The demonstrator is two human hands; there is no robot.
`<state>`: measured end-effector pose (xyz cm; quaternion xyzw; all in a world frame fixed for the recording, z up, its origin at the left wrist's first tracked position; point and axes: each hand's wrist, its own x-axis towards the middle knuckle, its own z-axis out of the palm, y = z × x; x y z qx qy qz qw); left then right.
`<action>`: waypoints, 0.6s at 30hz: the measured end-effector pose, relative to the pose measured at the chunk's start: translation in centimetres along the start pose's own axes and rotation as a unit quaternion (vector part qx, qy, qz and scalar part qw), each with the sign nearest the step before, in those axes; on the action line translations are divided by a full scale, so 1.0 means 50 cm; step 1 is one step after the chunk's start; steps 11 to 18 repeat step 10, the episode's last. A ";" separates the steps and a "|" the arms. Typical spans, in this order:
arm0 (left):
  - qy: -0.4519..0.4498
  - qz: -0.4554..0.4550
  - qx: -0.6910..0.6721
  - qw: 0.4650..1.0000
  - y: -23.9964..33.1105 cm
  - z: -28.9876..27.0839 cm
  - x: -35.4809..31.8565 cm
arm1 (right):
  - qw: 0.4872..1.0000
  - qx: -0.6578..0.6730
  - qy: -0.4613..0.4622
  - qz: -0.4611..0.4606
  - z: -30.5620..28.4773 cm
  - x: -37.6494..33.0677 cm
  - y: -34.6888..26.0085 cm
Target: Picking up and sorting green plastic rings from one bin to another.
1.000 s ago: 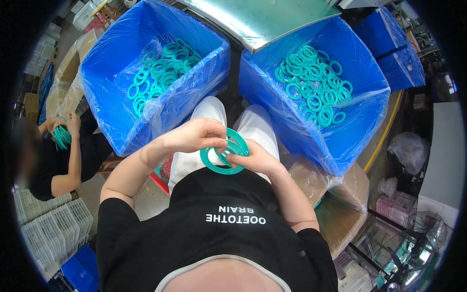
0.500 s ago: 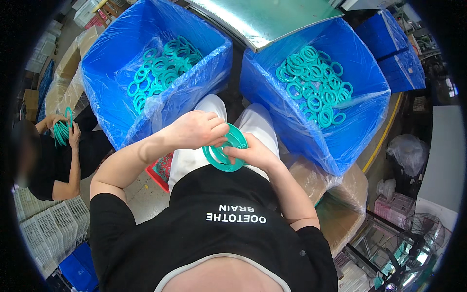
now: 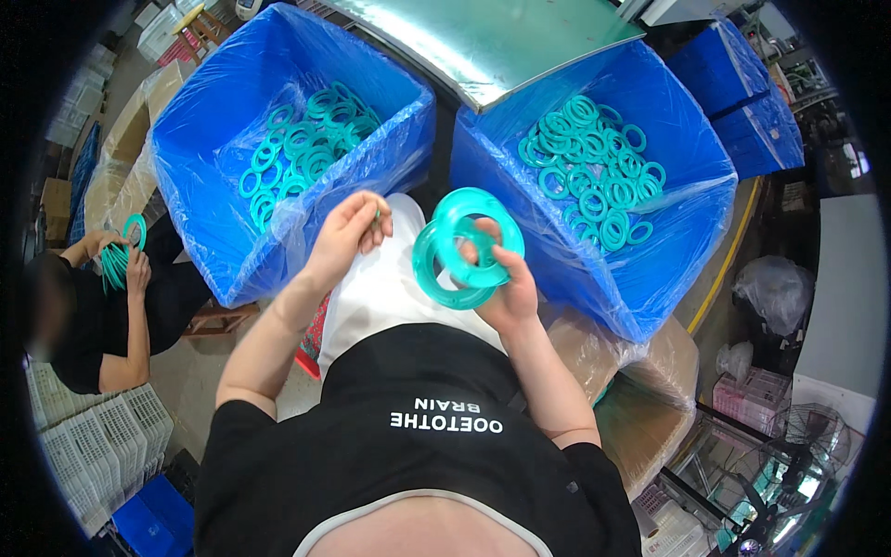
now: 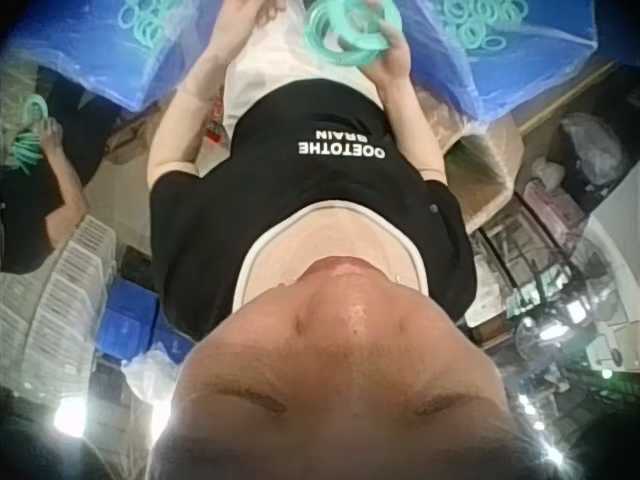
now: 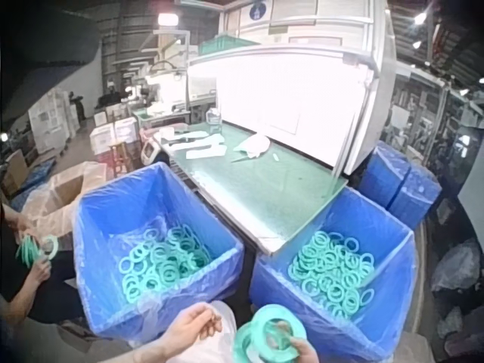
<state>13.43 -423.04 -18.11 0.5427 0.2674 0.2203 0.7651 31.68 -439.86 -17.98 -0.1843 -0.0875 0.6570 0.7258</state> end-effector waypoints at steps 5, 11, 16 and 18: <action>-0.043 -0.089 -0.115 0.988 -0.079 0.029 -0.050 | 0.990 0.116 0.058 -0.053 -0.008 0.007 -0.009; -0.040 -0.116 -0.156 0.980 -0.120 0.067 -0.064 | 0.988 0.143 0.017 -0.049 0.001 0.005 -0.001; -0.040 -0.116 -0.156 0.980 -0.120 0.067 -0.064 | 0.988 0.143 0.017 -0.049 0.001 0.005 -0.001; -0.040 -0.116 -0.156 0.980 -0.120 0.067 -0.064 | 0.988 0.143 0.017 -0.049 0.001 0.005 -0.001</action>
